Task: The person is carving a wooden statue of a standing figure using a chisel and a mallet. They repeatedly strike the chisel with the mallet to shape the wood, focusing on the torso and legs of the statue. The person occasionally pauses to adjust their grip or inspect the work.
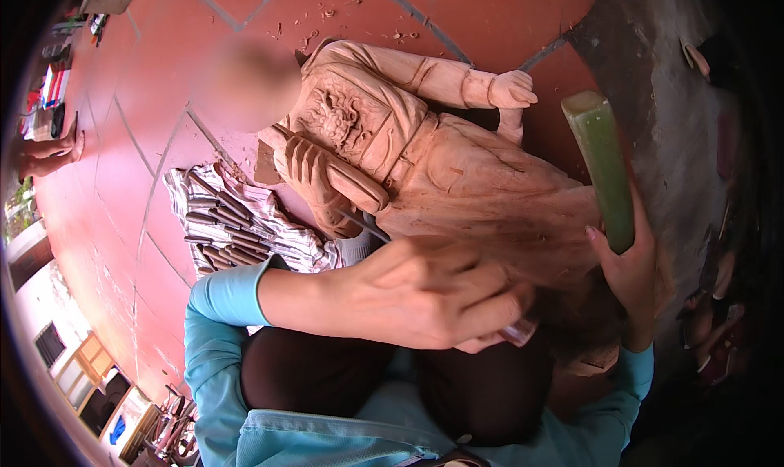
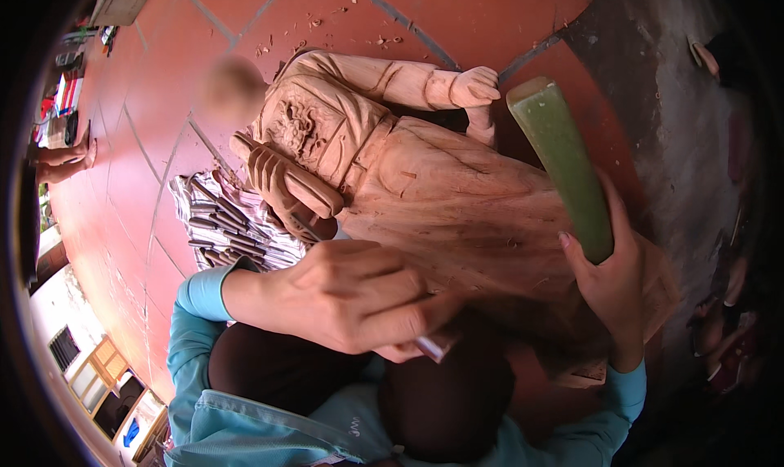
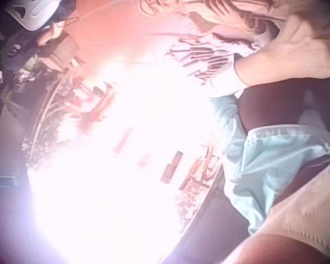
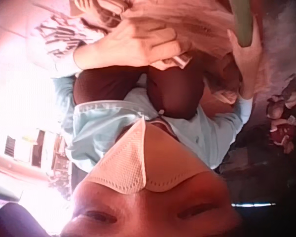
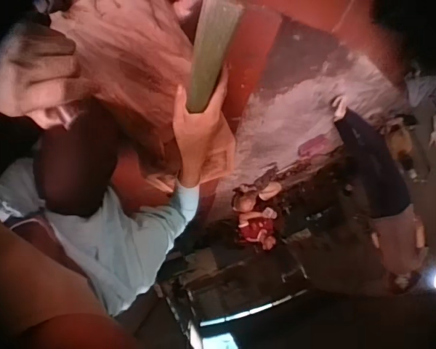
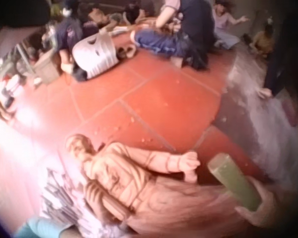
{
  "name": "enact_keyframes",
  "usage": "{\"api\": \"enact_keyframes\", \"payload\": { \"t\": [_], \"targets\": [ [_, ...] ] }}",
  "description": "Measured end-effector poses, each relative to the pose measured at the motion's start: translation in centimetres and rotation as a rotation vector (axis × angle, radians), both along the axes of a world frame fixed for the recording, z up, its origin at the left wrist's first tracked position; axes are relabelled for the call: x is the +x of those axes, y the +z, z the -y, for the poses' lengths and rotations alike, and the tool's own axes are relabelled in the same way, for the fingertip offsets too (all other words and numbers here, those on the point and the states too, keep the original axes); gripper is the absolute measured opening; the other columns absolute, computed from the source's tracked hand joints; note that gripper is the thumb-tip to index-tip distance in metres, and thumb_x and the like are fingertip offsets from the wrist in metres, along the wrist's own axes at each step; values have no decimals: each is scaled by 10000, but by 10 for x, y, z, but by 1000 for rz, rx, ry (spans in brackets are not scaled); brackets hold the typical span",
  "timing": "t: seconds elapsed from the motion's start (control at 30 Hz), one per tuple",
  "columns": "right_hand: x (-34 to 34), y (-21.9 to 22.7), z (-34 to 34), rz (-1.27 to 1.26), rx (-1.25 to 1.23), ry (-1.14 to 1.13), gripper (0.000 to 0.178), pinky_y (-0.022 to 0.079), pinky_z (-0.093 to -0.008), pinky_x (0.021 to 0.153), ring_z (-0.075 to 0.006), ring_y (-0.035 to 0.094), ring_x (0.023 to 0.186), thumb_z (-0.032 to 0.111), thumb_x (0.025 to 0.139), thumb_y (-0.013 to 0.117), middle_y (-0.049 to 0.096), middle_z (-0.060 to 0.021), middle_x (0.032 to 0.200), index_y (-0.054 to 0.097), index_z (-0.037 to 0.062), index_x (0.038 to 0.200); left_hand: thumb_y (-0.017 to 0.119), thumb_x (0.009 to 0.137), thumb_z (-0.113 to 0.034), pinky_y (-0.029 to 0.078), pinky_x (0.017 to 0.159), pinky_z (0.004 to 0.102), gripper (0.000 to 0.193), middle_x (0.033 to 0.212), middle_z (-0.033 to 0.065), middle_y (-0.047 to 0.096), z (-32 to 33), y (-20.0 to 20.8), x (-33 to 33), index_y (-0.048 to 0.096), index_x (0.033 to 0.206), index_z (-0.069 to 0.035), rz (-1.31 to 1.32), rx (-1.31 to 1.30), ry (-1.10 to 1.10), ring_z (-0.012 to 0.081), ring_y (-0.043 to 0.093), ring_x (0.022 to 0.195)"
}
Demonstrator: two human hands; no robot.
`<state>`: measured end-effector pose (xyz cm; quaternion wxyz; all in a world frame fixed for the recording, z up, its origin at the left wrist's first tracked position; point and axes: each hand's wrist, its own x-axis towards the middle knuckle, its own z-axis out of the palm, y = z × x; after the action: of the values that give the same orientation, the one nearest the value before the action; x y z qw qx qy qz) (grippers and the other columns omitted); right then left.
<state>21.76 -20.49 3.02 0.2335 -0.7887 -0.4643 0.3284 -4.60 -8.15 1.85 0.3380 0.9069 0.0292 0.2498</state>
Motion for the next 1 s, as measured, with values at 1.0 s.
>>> {"api": "enact_keyframes", "payload": {
  "t": [1.0],
  "targets": [
    [-22,36,12,436,584,466,706,429,-374,589,-240,501,686,-65,845,614,544,-159,912,248,119,1420,733,769,-78,307,352,261,389,545,-12,396,-4,-25,35,409,556,-103,651,-147,185,115,432,417]
  ]
}}
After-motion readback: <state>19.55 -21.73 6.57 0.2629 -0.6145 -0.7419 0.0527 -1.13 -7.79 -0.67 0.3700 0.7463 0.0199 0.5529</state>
